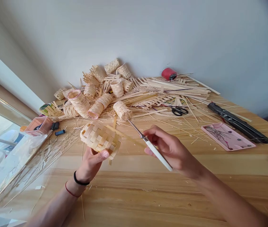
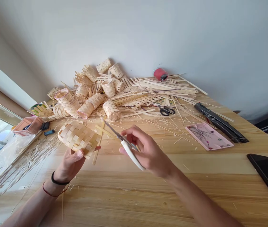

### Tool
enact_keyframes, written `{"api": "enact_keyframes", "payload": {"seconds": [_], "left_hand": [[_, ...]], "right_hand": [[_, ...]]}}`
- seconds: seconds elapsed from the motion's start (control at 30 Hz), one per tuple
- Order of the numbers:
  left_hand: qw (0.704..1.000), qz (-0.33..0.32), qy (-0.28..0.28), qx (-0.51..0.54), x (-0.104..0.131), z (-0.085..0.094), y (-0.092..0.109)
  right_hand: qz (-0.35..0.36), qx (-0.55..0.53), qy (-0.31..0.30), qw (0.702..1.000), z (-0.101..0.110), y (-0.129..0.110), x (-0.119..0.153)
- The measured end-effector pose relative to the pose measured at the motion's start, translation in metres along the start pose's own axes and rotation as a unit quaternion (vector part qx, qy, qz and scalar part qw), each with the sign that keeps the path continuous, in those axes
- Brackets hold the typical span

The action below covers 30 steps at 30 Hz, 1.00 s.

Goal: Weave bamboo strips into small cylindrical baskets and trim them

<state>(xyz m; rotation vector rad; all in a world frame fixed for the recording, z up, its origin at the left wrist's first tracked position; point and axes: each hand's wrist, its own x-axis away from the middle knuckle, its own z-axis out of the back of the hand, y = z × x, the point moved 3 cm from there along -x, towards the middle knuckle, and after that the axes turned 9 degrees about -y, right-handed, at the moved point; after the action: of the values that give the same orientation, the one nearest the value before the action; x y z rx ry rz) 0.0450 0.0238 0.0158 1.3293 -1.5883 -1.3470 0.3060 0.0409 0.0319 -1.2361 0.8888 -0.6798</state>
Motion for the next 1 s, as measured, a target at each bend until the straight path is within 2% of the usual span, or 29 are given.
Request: {"api": "enact_keyframes", "payload": {"seconds": [0.13, 0.33, 0.43, 0.53, 0.67, 0.8, 0.9, 1.0], "left_hand": [[1.0, 0.007, -0.02, 0.013, 0.002, 0.001, 0.001], [0.999, 0.022, -0.049, 0.009, 0.003, -0.002, 0.005], [0.996, 0.053, -0.071, -0.019, 0.002, -0.002, 0.006], [0.989, 0.063, -0.097, -0.097, 0.002, -0.003, 0.007], [0.971, 0.035, -0.101, -0.214, 0.006, -0.008, 0.01], [0.964, 0.037, -0.13, -0.229, 0.017, -0.014, 0.007], [0.956, 0.025, -0.154, -0.248, 0.021, -0.013, 0.006], [0.959, 0.017, -0.137, -0.246, 0.02, -0.005, 0.006]], "right_hand": [[0.032, 0.025, 0.031, 0.999, 0.002, -0.001, 0.001], [0.057, 0.139, 0.021, 0.988, -0.006, -0.006, 0.001], [0.082, 0.177, 0.034, 0.98, -0.008, -0.005, 0.002], [0.102, 0.203, 0.043, 0.973, -0.008, -0.004, 0.003], [0.112, 0.22, 0.025, 0.969, -0.009, -0.006, 0.005], [0.128, 0.226, 0.005, 0.966, -0.01, -0.012, 0.007], [0.129, 0.224, 0.012, 0.966, -0.009, -0.015, 0.008], [0.115, 0.194, 0.026, 0.974, -0.006, -0.012, 0.008]]}}
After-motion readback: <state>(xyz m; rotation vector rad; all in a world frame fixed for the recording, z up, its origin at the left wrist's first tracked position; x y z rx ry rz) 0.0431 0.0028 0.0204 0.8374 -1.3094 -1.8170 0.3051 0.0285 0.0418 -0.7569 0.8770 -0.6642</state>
